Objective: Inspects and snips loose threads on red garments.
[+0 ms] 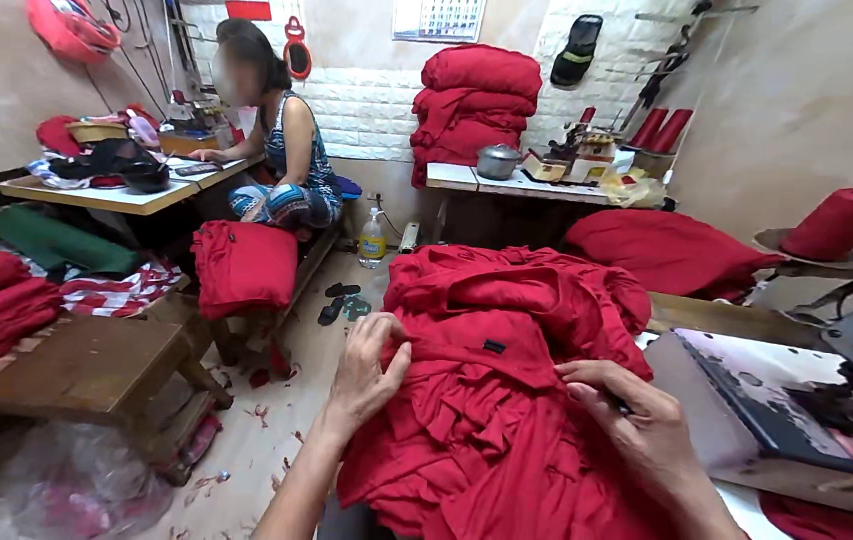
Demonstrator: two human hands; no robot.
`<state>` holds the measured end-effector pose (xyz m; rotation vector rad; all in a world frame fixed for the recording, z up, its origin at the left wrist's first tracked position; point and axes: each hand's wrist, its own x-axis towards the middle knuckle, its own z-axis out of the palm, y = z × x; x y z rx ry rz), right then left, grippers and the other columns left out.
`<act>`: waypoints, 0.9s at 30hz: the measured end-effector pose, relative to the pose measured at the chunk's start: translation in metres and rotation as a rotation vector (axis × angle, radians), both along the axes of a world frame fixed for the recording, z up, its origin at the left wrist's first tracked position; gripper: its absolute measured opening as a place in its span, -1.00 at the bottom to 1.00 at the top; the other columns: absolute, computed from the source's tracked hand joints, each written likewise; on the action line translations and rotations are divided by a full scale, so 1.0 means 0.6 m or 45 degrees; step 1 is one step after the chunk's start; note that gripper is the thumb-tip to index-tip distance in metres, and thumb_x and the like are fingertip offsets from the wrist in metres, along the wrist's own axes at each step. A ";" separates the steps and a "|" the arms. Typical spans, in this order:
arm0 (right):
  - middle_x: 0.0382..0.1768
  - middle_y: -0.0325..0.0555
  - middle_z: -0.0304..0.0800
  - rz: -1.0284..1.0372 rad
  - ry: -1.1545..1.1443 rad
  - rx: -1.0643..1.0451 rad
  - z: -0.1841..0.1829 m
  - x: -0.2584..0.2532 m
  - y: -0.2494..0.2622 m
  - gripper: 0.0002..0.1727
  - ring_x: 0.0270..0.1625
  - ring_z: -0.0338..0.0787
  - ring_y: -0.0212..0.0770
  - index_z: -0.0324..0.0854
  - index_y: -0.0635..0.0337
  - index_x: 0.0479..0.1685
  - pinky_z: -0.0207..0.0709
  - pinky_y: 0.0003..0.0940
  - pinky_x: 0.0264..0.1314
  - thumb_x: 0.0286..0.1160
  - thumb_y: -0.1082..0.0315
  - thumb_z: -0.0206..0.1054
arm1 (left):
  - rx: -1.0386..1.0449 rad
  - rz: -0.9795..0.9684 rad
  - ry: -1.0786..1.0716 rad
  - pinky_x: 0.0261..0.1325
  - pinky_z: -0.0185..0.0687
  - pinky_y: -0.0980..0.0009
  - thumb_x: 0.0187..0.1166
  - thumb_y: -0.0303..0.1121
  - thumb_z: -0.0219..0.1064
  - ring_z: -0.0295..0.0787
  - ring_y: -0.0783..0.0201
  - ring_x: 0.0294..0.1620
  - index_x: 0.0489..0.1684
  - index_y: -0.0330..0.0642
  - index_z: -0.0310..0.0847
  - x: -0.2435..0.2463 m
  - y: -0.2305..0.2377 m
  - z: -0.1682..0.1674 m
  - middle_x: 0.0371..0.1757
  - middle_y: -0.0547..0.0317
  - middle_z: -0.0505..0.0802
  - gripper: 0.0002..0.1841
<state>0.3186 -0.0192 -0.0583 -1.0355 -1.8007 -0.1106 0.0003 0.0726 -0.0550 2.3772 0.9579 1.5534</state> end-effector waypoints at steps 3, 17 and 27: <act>-0.29 -0.34 0.80 0.003 0.139 0.033 0.034 -0.028 0.004 -0.73 -0.23 0.68 -0.73 0.74 0.23 -0.19 0.55 -0.83 -0.08 0.68 0.21 0.27 | -0.037 -0.008 -0.161 -0.03 0.69 0.39 0.63 -0.40 0.27 0.80 0.23 -0.19 -0.16 -0.43 0.77 0.034 -0.021 0.033 -0.20 -0.07 0.85 -0.77; -0.23 -0.38 0.65 0.324 0.297 -0.301 0.005 -0.111 0.067 -0.63 -0.27 0.60 -0.64 0.47 0.29 0.18 0.51 -0.70 -0.18 0.87 0.14 -0.03 | 0.088 0.072 -0.191 0.07 0.76 0.36 0.50 -0.57 0.32 0.87 0.11 -0.13 -0.30 -0.43 0.78 0.108 -0.056 -0.035 -0.23 -0.12 0.87 -0.88; -0.25 0.03 0.89 -0.214 -0.454 0.345 0.010 -0.130 0.060 -0.73 -0.22 0.87 -0.06 0.88 0.21 -0.12 0.68 -0.28 -0.28 0.56 0.22 0.35 | 0.113 -0.003 -0.333 -0.05 0.76 0.43 0.34 -0.55 0.36 0.84 0.21 -0.22 -0.38 -0.38 0.84 0.109 -0.055 -0.039 -0.28 -0.06 0.87 -0.88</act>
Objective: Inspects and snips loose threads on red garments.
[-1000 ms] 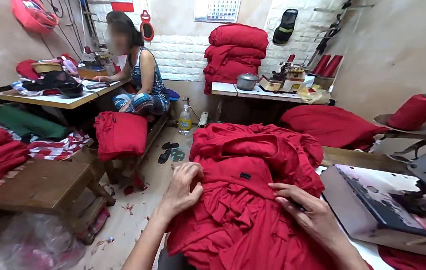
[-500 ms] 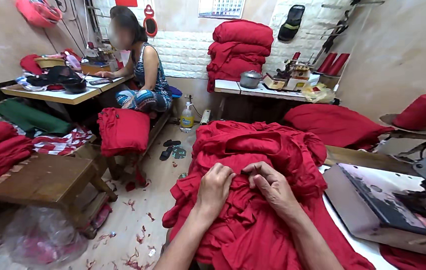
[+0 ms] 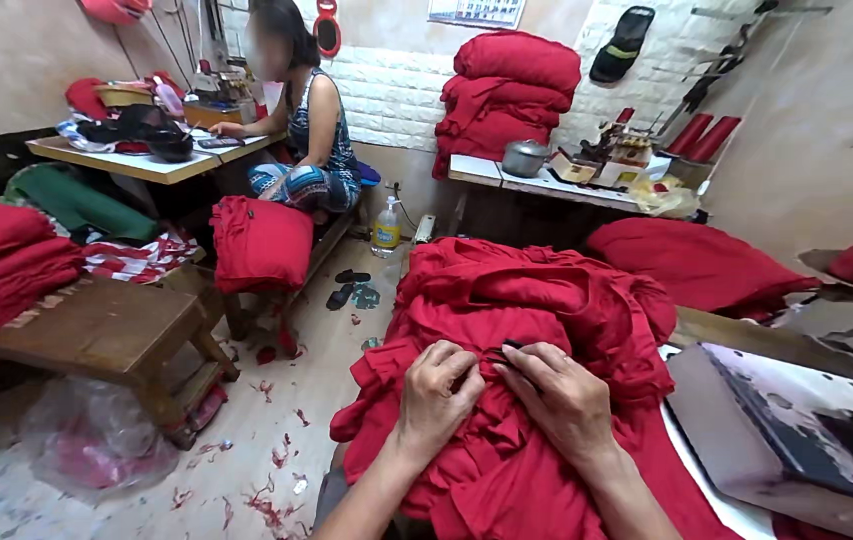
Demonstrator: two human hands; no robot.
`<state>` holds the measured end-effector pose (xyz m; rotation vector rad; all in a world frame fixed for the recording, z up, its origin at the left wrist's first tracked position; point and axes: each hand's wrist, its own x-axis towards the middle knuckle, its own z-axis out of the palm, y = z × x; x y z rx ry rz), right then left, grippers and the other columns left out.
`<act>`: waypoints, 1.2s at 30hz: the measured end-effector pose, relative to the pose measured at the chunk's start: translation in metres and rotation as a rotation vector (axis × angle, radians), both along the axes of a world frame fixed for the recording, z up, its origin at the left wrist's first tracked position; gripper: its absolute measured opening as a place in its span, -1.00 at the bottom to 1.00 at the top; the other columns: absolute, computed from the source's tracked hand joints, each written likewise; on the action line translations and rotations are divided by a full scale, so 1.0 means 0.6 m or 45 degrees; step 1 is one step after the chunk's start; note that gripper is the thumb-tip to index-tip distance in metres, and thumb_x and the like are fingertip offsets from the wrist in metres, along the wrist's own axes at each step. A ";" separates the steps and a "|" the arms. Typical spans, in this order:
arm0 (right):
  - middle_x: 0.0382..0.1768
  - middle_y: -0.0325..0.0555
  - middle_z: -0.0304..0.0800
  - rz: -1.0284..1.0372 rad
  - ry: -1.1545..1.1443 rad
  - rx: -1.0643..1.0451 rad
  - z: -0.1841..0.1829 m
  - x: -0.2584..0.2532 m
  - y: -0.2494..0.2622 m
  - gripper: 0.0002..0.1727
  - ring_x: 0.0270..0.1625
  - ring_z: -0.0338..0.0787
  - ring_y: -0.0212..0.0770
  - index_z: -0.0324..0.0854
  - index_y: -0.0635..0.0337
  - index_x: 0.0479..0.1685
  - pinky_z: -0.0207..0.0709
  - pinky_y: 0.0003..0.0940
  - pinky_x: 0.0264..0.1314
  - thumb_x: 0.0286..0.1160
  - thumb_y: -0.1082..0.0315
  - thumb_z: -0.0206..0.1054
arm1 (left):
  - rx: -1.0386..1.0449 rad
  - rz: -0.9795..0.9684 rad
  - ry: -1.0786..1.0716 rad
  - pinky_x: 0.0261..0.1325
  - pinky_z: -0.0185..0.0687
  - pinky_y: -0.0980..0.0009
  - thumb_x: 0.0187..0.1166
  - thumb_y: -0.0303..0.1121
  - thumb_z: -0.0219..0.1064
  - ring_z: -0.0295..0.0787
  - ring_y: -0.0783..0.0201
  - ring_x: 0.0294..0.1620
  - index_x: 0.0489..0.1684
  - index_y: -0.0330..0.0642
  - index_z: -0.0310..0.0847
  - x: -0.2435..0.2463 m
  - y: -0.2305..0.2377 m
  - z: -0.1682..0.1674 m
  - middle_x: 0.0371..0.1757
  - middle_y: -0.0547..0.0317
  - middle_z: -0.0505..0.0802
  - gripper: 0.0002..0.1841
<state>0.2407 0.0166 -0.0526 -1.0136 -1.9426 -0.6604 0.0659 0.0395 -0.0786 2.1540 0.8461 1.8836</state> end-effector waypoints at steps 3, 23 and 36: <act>-0.27 0.01 0.89 -0.024 -0.074 0.020 0.003 -0.004 0.005 -0.75 -0.24 0.87 -0.04 0.89 0.18 -0.13 0.65 -0.24 -0.33 0.56 0.25 0.33 | -0.021 -0.006 -0.010 -0.07 0.75 0.43 0.34 -0.54 0.36 0.83 0.22 -0.23 -0.36 -0.38 0.84 0.000 -0.001 0.000 -0.29 -0.05 0.85 -0.87; -0.29 -0.51 0.79 0.768 0.859 -0.748 0.083 -0.039 0.032 -0.85 -0.43 0.66 -0.65 0.70 0.06 0.03 0.54 -0.74 -0.45 0.57 0.35 0.34 | -0.297 0.152 -0.365 -0.03 0.74 0.42 0.55 -0.53 0.24 0.81 0.29 -0.19 -0.09 -0.55 0.68 -0.091 0.008 -0.009 -0.22 -0.10 0.84 -0.80; -0.45 -0.43 0.70 1.035 1.414 -1.001 0.045 -0.068 0.098 -0.79 -0.64 0.51 -0.62 0.60 0.14 0.05 0.40 -0.75 -0.63 0.76 0.39 0.05 | -0.442 -0.065 -0.341 0.15 0.61 0.50 0.64 -0.49 0.25 0.74 0.35 -0.05 -0.16 -0.50 0.74 -0.056 0.025 -0.010 -0.14 -0.07 0.82 -0.80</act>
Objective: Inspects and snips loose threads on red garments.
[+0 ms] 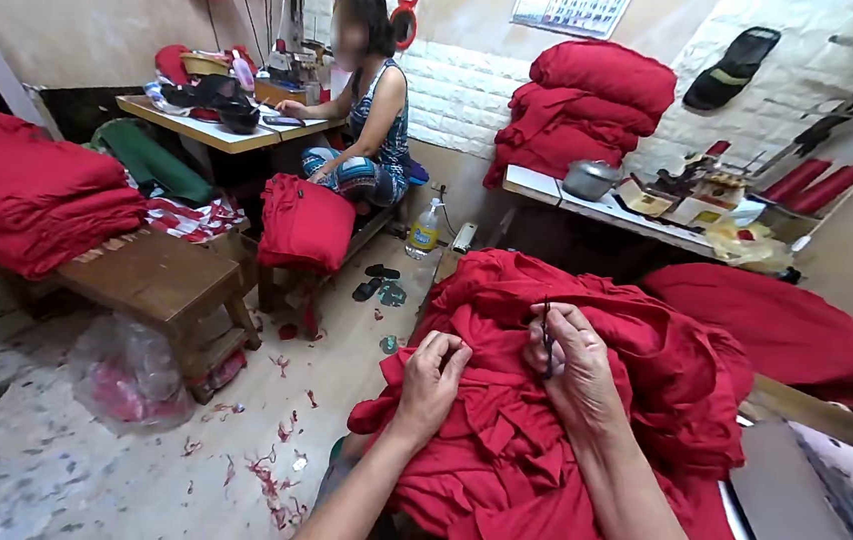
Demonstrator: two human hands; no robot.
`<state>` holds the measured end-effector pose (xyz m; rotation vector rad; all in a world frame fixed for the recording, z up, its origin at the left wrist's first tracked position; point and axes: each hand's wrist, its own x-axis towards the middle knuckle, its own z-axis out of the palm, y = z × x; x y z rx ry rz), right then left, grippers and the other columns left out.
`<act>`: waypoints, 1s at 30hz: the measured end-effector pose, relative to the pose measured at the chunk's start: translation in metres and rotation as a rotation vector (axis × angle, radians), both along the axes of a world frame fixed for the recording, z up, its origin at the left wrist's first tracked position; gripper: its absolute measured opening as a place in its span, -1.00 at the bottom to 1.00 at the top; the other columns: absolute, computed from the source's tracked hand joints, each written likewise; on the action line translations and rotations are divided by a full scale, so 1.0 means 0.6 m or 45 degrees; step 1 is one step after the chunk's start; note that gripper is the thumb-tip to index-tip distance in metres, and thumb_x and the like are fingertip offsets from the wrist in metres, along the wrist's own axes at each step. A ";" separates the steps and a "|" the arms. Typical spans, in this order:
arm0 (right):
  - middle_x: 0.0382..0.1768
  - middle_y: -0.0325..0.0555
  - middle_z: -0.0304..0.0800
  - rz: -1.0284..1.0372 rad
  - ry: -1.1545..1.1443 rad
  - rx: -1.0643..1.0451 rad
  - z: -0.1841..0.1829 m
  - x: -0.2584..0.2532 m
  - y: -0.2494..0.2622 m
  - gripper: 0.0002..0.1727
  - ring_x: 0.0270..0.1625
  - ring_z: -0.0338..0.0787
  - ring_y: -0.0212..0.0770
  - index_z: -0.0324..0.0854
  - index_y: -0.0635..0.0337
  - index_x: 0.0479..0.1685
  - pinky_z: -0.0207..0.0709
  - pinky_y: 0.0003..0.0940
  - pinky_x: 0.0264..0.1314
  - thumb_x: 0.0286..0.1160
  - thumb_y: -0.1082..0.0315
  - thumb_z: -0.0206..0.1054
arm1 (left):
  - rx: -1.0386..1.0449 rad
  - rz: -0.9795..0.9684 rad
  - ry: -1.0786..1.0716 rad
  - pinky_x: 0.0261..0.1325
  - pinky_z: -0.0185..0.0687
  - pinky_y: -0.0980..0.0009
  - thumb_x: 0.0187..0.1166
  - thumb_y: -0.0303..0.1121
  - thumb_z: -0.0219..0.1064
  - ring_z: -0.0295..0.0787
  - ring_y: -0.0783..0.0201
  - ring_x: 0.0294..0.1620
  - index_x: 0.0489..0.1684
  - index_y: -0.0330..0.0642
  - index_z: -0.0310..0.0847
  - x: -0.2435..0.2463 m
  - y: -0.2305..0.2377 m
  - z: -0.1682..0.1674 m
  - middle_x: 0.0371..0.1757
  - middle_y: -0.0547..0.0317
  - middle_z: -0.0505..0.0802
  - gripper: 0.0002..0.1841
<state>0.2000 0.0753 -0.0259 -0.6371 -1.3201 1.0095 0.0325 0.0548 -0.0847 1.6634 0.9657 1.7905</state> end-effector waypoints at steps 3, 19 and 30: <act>-0.36 -0.48 0.68 -0.197 -0.506 0.277 0.000 0.010 -0.013 -0.76 -0.49 0.54 -0.65 0.60 0.14 0.04 0.44 -0.73 -0.45 0.47 0.32 0.40 | -0.026 -0.014 0.028 0.17 0.59 0.49 0.67 -0.47 0.22 0.73 0.35 -0.03 -0.13 -0.50 0.72 -0.001 0.000 0.010 -0.12 -0.06 0.81 -0.78; -0.34 -0.14 0.74 -0.679 -1.272 0.533 -0.011 0.025 -0.043 -0.73 -0.34 0.73 -0.25 0.68 0.23 -0.10 0.62 -0.27 -0.32 0.51 0.18 0.29 | 0.200 0.242 0.608 0.19 0.66 -0.04 0.51 -0.51 0.35 0.83 -0.11 0.11 -0.18 -0.37 0.81 0.029 0.030 0.065 0.00 -0.14 0.89 -0.86; -0.28 0.01 0.84 -0.917 -1.192 0.756 -0.008 0.020 -0.052 -0.79 -0.26 0.85 -0.15 0.80 0.28 -0.20 0.72 -0.29 -0.20 0.49 0.38 0.26 | 0.229 0.240 0.718 0.13 0.58 -0.12 0.22 -0.39 0.51 0.78 -0.18 0.15 0.12 -0.42 0.69 0.039 0.021 0.079 0.06 -0.20 0.85 -0.54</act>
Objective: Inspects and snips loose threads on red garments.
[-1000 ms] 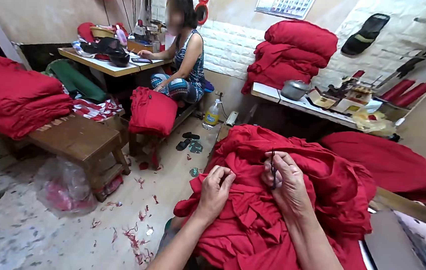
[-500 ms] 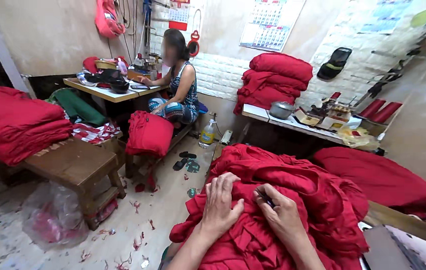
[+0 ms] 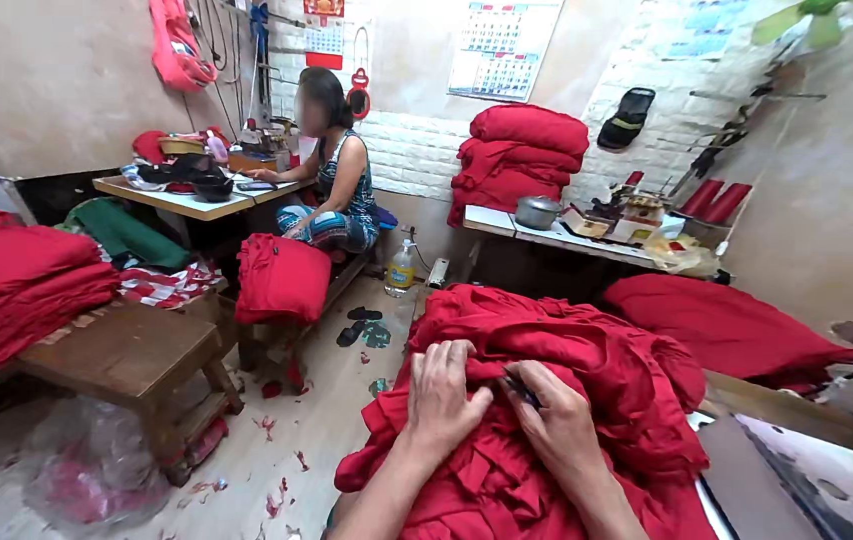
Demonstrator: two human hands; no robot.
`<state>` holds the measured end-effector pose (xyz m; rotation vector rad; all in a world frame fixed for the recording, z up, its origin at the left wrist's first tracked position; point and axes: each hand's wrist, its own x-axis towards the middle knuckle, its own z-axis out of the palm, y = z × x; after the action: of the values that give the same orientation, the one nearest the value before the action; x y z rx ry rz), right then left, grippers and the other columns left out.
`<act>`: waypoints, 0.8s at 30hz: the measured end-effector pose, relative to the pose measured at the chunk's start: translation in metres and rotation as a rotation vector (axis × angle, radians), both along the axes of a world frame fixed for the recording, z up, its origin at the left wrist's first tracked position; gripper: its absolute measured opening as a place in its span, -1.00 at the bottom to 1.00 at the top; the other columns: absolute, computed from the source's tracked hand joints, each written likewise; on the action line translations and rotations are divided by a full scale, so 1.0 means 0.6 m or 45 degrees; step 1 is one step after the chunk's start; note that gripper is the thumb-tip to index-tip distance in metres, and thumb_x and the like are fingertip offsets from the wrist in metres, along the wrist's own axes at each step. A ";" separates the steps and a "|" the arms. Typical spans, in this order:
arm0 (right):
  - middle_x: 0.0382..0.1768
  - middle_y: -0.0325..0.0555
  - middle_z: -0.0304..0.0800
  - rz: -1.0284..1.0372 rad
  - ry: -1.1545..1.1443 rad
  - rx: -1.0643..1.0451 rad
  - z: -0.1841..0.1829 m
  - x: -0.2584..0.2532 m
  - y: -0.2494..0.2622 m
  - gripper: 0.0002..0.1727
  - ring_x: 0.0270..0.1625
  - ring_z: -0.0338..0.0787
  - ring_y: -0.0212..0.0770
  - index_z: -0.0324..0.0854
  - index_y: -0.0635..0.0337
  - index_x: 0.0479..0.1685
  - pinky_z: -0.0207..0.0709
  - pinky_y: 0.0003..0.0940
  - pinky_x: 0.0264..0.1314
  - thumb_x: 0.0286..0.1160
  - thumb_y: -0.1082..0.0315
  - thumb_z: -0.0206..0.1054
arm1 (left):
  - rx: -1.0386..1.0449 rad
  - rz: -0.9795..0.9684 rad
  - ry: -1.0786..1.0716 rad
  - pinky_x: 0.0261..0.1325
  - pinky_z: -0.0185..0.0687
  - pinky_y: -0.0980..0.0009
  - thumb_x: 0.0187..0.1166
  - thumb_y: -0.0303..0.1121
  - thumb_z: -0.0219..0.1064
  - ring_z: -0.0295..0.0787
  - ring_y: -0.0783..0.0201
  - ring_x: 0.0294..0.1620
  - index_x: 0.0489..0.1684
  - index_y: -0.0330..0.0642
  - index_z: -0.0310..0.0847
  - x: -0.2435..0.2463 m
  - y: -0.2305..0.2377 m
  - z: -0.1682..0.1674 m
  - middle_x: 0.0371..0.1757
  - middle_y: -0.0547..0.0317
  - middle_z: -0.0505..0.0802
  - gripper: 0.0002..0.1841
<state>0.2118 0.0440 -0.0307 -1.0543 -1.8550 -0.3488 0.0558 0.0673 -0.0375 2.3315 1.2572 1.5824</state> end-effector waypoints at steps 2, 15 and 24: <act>-0.33 0.01 0.80 0.047 -0.012 0.036 0.002 -0.002 0.000 -0.76 -0.29 0.80 -0.20 0.78 0.30 -0.26 0.67 -0.41 -0.20 0.59 0.33 0.27 | -0.012 0.192 0.073 0.08 0.62 -0.14 0.20 -0.54 0.47 0.82 -0.22 0.10 0.15 -0.46 0.70 0.005 0.004 0.017 0.05 -0.25 0.86 -0.55; -0.15 0.17 0.88 -0.209 -0.407 0.215 -0.035 0.101 -0.042 -0.80 -0.32 0.88 0.07 0.83 0.29 -0.16 0.66 -0.16 -0.46 0.48 0.45 0.27 | 0.215 -0.001 0.147 0.15 0.68 -0.07 0.22 -0.73 0.38 0.83 -0.25 0.13 0.02 -0.45 0.73 -0.019 0.012 -0.032 0.08 -0.28 0.86 -0.65; -0.19 -0.01 0.85 -0.028 -0.295 -0.258 -0.010 0.112 -0.043 -0.73 -0.23 0.86 -0.07 0.82 0.20 -0.18 0.72 -0.10 -0.25 0.54 0.24 0.25 | -0.138 -0.175 -0.256 0.05 0.70 0.29 0.64 -0.39 0.29 0.82 0.16 -0.15 -0.12 -0.43 0.78 -0.048 0.006 -0.009 -0.18 -0.09 0.87 -0.77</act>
<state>0.2790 0.0182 -0.0366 -1.2137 -2.1208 -0.3112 0.0268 0.0709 -0.0430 2.0858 1.0853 1.6132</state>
